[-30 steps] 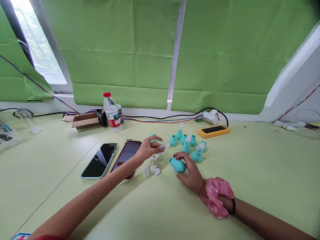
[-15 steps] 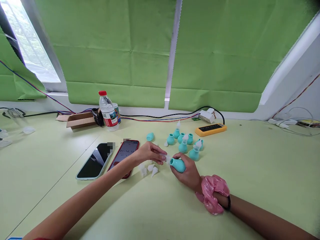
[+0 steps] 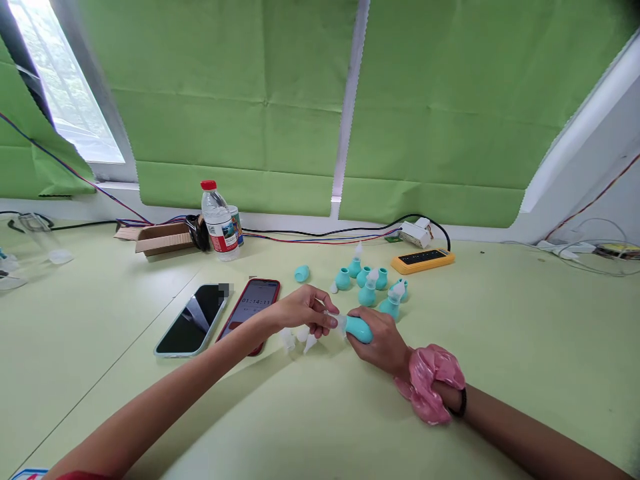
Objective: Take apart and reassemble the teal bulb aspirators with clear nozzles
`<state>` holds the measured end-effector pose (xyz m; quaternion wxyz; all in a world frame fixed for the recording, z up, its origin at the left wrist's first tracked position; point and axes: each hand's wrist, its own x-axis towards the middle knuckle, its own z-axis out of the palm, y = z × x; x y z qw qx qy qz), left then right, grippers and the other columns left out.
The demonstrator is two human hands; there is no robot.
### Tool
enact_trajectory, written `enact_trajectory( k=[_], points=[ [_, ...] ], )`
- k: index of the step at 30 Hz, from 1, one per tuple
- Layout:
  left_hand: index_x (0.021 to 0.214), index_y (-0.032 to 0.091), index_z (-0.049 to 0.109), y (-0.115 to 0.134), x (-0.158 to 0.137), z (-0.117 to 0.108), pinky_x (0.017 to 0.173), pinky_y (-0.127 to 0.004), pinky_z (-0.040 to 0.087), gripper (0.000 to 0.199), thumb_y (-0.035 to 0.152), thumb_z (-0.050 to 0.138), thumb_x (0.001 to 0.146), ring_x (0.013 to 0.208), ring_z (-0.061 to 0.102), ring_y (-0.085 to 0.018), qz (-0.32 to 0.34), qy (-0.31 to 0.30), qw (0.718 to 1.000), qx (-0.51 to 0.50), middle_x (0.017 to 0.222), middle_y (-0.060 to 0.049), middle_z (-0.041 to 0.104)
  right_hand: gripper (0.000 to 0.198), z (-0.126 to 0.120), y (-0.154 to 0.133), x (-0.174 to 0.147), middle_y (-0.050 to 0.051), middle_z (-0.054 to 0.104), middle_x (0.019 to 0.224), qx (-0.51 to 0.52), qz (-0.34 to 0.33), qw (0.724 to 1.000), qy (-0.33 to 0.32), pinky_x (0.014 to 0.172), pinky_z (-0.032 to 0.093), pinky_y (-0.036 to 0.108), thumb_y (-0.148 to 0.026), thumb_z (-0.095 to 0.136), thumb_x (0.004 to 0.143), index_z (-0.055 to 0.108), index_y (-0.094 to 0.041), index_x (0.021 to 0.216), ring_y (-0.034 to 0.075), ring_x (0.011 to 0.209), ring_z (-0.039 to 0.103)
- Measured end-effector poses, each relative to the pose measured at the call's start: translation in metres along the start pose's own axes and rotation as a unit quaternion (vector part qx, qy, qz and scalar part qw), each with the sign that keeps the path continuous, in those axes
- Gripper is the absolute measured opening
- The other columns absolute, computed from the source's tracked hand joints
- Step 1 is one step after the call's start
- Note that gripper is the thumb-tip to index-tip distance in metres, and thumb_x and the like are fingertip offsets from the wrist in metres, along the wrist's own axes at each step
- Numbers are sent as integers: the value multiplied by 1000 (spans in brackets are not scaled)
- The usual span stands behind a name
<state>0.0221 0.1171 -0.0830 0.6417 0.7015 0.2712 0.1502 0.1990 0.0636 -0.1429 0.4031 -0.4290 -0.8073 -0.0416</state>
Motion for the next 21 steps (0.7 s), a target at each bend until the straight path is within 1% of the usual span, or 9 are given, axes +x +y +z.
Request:
enact_trajectory(
  k=[4, 7, 9, 10, 13, 15, 16, 18, 21],
  points=[
    [71, 11, 52, 5, -4, 8, 42, -19, 38, 19, 24, 62, 61, 43, 50, -8, 20, 23, 996, 78, 49, 3, 53, 6, -4, -9, 6, -1, 52, 57, 104, 93, 989, -50, 49, 37, 22, -14, 49, 61, 50, -18, 67, 11, 50, 47],
    [72, 12, 52, 11, -11, 12, 43, -18, 36, 13, 21, 57, 65, 46, 50, -8, 57, 41, 983, 168, 51, 3, 53, 4, -8, -14, 10, -4, 44, 51, 199, 187, 957, -101, 44, 32, 19, -14, 52, 59, 49, -17, 59, 8, 47, 40],
    [73, 12, 54, 16, -16, 15, 44, -17, 34, 10, 20, 55, 66, 47, 49, -8, 86, 49, 964, 249, 52, 3, 53, 6, -12, -16, 13, -6, 37, 48, 275, 261, 912, -157, 39, 27, 18, -14, 53, 58, 48, -16, 59, 6, 43, 35],
    [73, 12, 55, 18, -19, 16, 45, -17, 34, 10, 20, 54, 67, 48, 47, -7, 100, 48, 951, 290, 52, 3, 52, 6, -14, -17, 14, -7, 35, 47, 320, 296, 879, -195, 36, 24, 17, -15, 54, 58, 48, -16, 60, 5, 41, 32],
    [75, 13, 58, 24, -26, 18, 48, -17, 33, 10, 18, 52, 68, 51, 45, -7, 136, 34, 917, 373, 57, 2, 54, 11, -21, -18, 17, -8, 33, 48, 454, 368, 751, -308, 32, 15, 15, -14, 55, 58, 48, -16, 67, 2, 37, 26],
    [76, 14, 59, 25, -27, 20, 50, -17, 33, 11, 18, 52, 69, 53, 46, -7, 148, 25, 909, 388, 62, 1, 57, 12, -25, -17, 18, -7, 35, 50, 520, 391, 675, -347, 32, 11, 14, -14, 55, 58, 47, -16, 67, 1, 38, 24],
    [76, 14, 59, 25, -27, 21, 50, -17, 34, 11, 18, 51, 69, 54, 46, -7, 152, 25, 908, 390, 63, 0, 58, 12, -25, -17, 18, -7, 36, 51, 543, 402, 647, -354, 32, 10, 14, -14, 55, 59, 47, -16, 67, 1, 37, 23],
    [77, 14, 59, 25, -27, 21, 52, -17, 34, 12, 18, 51, 71, 54, 47, -7, 158, 28, 906, 392, 65, 0, 59, 12, -25, -16, 18, -6, 39, 52, 573, 417, 611, -351, 32, 10, 14, -15, 55, 60, 47, -16, 70, 1, 37, 24],
    [92, 15, 57, 28, -27, 15, 53, -17, 36, 21, 21, 51, 72, 56, 49, -8, 155, 11, 914, 375, 65, 0, 59, 12, -22, -15, 17, -5, 42, 51, 606, 404, 603, -326, 33, 12, 14, -20, 56, 65, 49, -15, 74, 2, 38, 29]
  ],
)
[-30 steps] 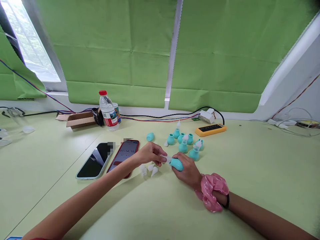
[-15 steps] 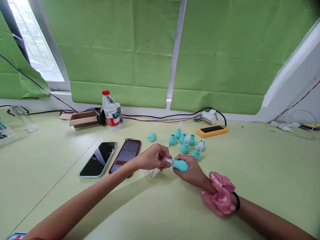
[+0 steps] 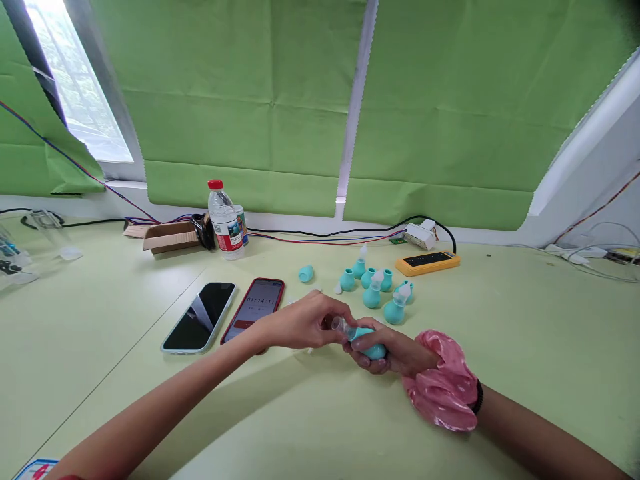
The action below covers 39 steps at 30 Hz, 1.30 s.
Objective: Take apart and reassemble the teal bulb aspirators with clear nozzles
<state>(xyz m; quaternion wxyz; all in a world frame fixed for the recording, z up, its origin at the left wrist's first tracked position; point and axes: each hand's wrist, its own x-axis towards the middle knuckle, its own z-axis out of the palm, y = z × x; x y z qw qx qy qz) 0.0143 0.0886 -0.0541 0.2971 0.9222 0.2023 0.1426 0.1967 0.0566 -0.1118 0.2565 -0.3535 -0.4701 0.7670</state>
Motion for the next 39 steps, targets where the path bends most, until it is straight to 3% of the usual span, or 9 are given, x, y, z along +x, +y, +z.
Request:
enact_trajectory(
  k=[4, 7, 9, 11, 14, 25, 31, 35, 39],
  points=[
    [115, 16, 40, -9, -1, -12, 52, -18, 39, 51, 34, 55, 69, 58, 54, -10, -45, -44, 998, -10, 68, 0, 60, 17, -2, 1, 2, -2, 49, 51, -7, -87, 996, 6, 34, 18, 16, -29, 50, 73, 52, -13, 78, 3, 37, 35],
    [90, 13, 58, -21, -1, -10, 55, -23, 40, 32, 38, 52, 70, 62, 56, -15, -108, -51, 979, 164, 69, -5, 61, 21, -6, 2, 4, 1, 53, 54, -19, -118, 993, 13, 37, 24, 17, -30, 48, 75, 54, -10, 80, 5, 38, 40],
    [76, 11, 61, -30, -1, -3, 58, -28, 40, 23, 31, 51, 71, 68, 57, -21, -148, -47, 938, 309, 71, -11, 61, 21, -8, 3, 6, 3, 55, 57, -15, -121, 992, 14, 39, 29, 18, -28, 49, 75, 55, -9, 81, 6, 40, 43],
    [75, 10, 62, -38, 0, 3, 57, -28, 40, 20, 23, 46, 72, 70, 57, -23, -150, -81, 915, 364, 73, -13, 61, 20, -9, 5, 7, 4, 57, 61, -10, -120, 993, 14, 42, 32, 19, -26, 50, 73, 56, -8, 82, 7, 43, 46],
    [75, 11, 62, -43, 1, 7, 58, -26, 40, 21, 19, 43, 71, 71, 58, -21, -127, -112, 924, 342, 74, -12, 62, 19, -9, 9, 8, 5, 58, 63, -10, -124, 992, 20, 43, 34, 20, -23, 51, 73, 57, -8, 82, 7, 44, 47],
    [76, 14, 64, -45, 6, 16, 57, -26, 38, 27, 35, 49, 67, 73, 56, -22, -115, -99, 955, 255, 70, -9, 62, 18, -8, 17, 9, 4, 58, 59, -56, -119, 991, 11, 43, 35, 18, -22, 52, 70, 57, -8, 79, 7, 43, 48],
    [74, 17, 61, -47, 6, 20, 52, -23, 35, 19, 25, 55, 58, 67, 53, -18, -89, -113, 962, 230, 68, -4, 59, 19, -8, 19, 10, 3, 58, 59, -87, -113, 990, 21, 42, 34, 18, -23, 54, 68, 58, -8, 79, 7, 43, 47],
    [75, 16, 57, -43, 5, 16, 52, -22, 35, 20, 19, 56, 55, 67, 52, -17, -81, -51, 972, 215, 70, -3, 57, 20, -5, 19, 9, 2, 58, 58, -120, -117, 984, 62, 42, 35, 18, -24, 55, 68, 58, -9, 80, 7, 44, 47],
    [85, 16, 57, -38, 6, 5, 51, -20, 37, 28, 17, 55, 57, 60, 50, -12, -69, 28, 992, 105, 68, 0, 57, 17, -1, 18, 8, 1, 57, 57, -149, -130, 975, 104, 43, 35, 19, -24, 56, 66, 58, -10, 77, 8, 44, 47]
  ],
)
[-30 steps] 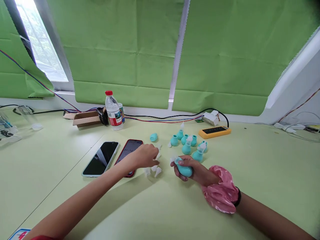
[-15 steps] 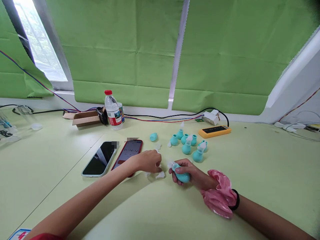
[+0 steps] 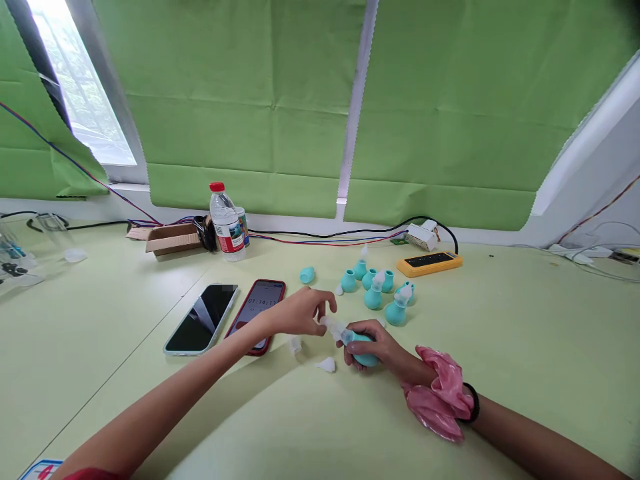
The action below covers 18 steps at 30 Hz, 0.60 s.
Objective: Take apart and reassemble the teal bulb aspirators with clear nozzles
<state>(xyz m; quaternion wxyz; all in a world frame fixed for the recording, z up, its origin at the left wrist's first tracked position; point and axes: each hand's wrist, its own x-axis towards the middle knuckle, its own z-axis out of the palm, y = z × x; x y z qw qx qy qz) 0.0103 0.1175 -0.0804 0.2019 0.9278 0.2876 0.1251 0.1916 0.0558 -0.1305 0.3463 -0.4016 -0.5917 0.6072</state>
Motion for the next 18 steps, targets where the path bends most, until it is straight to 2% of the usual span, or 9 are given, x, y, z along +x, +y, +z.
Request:
enact_trajectory(
  k=[4, 7, 9, 12, 18],
  points=[
    [81, 12, 61, -5, 5, -4, 54, -20, 42, 21, 17, 56, 61, 59, 53, -11, -23, 19, 981, -192, 71, -3, 61, 15, -1, -2, 2, 1, 55, 55, -5, -20, 999, 28, 43, 36, 20, -24, 56, 66, 56, -10, 71, 7, 43, 45],
    [83, 9, 61, -10, 8, -1, 57, -23, 46, 26, 25, 61, 61, 60, 56, -13, -68, 20, 931, -359, 69, -6, 62, 18, -3, -1, 4, 0, 54, 53, 4, -30, 998, 61, 41, 35, 20, -28, 55, 67, 55, -10, 70, 7, 41, 44],
    [82, 9, 61, -12, 10, 1, 61, -27, 48, 28, 27, 63, 61, 63, 58, -14, -77, 6, 898, -432, 69, -7, 63, 21, -4, 0, 5, 0, 53, 52, 6, -34, 996, 77, 40, 35, 20, -30, 55, 67, 55, -10, 71, 7, 40, 44],
    [78, 9, 61, -9, 9, 3, 64, -29, 49, 27, 28, 65, 60, 69, 59, -16, -79, -2, 876, -476, 73, -8, 63, 23, -5, 1, 6, -1, 53, 50, -2, -39, 995, 87, 38, 34, 20, -33, 55, 67, 53, -10, 69, 7, 37, 43],
    [76, 10, 57, -1, 9, 3, 68, -34, 49, 26, 30, 65, 60, 68, 60, -16, -93, 18, 858, -505, 71, -7, 64, 23, -1, -2, 4, -2, 51, 49, -35, -57, 991, 118, 35, 30, 19, -35, 54, 68, 48, -13, 64, 5, 35, 40]
  ],
)
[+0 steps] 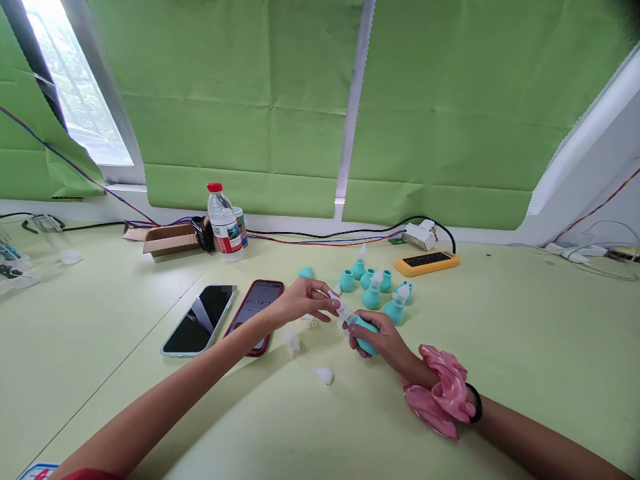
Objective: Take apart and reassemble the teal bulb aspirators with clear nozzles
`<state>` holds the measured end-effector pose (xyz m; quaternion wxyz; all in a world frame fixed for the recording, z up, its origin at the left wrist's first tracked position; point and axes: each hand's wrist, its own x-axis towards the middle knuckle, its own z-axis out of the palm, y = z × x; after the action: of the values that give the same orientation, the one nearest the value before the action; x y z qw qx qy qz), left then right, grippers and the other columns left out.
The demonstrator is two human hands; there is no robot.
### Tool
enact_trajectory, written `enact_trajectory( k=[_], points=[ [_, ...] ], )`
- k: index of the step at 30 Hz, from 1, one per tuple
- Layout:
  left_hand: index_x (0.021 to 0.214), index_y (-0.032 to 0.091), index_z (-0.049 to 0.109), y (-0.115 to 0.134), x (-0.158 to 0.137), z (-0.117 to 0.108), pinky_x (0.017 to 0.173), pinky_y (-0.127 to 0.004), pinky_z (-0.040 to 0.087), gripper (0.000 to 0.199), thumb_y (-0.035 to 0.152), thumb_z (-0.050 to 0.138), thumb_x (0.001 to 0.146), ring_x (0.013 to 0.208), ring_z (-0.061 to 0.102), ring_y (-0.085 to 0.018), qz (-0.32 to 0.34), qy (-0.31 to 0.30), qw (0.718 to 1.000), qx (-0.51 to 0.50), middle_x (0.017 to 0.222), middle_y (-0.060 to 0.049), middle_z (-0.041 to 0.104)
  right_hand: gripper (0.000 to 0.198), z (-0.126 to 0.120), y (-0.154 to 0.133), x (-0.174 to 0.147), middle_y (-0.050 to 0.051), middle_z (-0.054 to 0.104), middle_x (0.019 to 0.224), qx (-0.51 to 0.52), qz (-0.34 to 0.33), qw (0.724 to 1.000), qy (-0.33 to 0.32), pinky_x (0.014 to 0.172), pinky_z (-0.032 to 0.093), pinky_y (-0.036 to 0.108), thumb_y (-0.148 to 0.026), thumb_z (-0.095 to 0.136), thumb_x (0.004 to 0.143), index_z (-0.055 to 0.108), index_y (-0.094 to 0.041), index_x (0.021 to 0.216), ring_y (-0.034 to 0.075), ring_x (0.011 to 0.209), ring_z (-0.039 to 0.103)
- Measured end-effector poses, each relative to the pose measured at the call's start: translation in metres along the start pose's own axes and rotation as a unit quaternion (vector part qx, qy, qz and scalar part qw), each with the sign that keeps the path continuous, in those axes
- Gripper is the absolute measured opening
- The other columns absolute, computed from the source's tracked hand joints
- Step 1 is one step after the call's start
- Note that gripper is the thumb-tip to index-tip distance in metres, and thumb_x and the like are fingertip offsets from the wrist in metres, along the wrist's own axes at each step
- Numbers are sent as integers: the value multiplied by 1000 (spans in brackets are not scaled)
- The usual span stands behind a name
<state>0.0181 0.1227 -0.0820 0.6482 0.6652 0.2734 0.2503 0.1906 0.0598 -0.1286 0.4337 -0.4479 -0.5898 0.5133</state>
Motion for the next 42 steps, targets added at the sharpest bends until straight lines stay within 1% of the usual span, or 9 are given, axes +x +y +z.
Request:
enact_trajectory(
  k=[6, 12, 21, 26, 29, 33, 35, 39, 42],
  points=[
    [64, 10, 51, -4, 2, 8, 70, -37, 48, 24, 30, 65, 62, 68, 59, -15, 21, 38, 997, -58, 69, -6, 62, 25, 2, -3, -3, -3, 49, 49, -22, -7, 1000, 13, 33, 28, 17, -38, 53, 70, 49, -13, 69, 5, 34, 39],
    [63, 10, 50, -5, 0, 14, 67, -35, 49, 24, 31, 63, 65, 66, 59, -14, 35, 54, 991, -121, 68, -3, 59, 25, 5, -10, -6, -3, 49, 51, -18, -30, 999, 15, 34, 29, 17, -38, 51, 72, 48, -13, 70, 4, 35, 39],
    [63, 9, 53, 1, -3, 14, 69, -36, 49, 22, 28, 65, 62, 68, 58, -14, 31, 39, 994, -102, 68, -4, 60, 27, 5, -10, -8, -3, 48, 49, -2, -37, 999, 15, 33, 28, 18, -40, 52, 72, 48, -13, 71, 4, 34, 38],
    [60, 9, 55, 7, -5, 14, 67, -36, 51, 25, 29, 69, 57, 63, 58, -14, 26, 56, 996, -66, 62, -3, 60, 27, 4, -15, -10, -3, 47, 49, -12, -22, 1000, 9, 33, 27, 18, -40, 53, 70, 49, -13, 69, 4, 34, 37],
    [59, 9, 55, 11, -8, 18, 64, -35, 52, 27, 31, 70, 54, 60, 58, -14, 38, 73, 996, -41, 61, -3, 60, 26, 4, -20, -12, -3, 46, 50, -56, -20, 998, 18, 34, 29, 19, -39, 51, 72, 50, -14, 70, 5, 36, 37],
    [58, 9, 55, 12, -9, 25, 66, -34, 51, 26, 30, 69, 54, 60, 58, -13, 61, 103, 991, -57, 62, -3, 61, 20, 3, -28, -18, -3, 44, 51, -195, -77, 974, 82, 40, 32, 19, -35, 52, 72, 52, -16, 68, 7, 43, 38],
    [57, 8, 55, 13, -9, 27, 69, -33, 50, 25, 29, 69, 56, 60, 58, -12, 68, 115, 988, -74, 62, -2, 61, 20, 2, -33, -19, -3, 43, 51, -212, -86, 970, 87, 41, 32, 20, -36, 53, 72, 51, -16, 65, 7, 43, 38],
    [58, 8, 55, 14, -10, 27, 73, -34, 48, 24, 28, 68, 57, 67, 60, -15, 78, 94, 986, -109, 66, -4, 63, 27, 1, -38, -18, -3, 46, 50, -69, -12, 998, 10, 35, 29, 19, -41, 52, 72, 48, -15, 66, 6, 37, 38],
    [61, 9, 55, 12, -10, 25, 73, -35, 47, 24, 29, 68, 58, 74, 60, -19, 82, 64, 984, -147, 71, -6, 64, 28, 0, -37, -16, -3, 46, 47, 60, 30, 997, -42, 31, 24, 17, -42, 52, 72, 49, -14, 70, 5, 32, 37]
  ],
)
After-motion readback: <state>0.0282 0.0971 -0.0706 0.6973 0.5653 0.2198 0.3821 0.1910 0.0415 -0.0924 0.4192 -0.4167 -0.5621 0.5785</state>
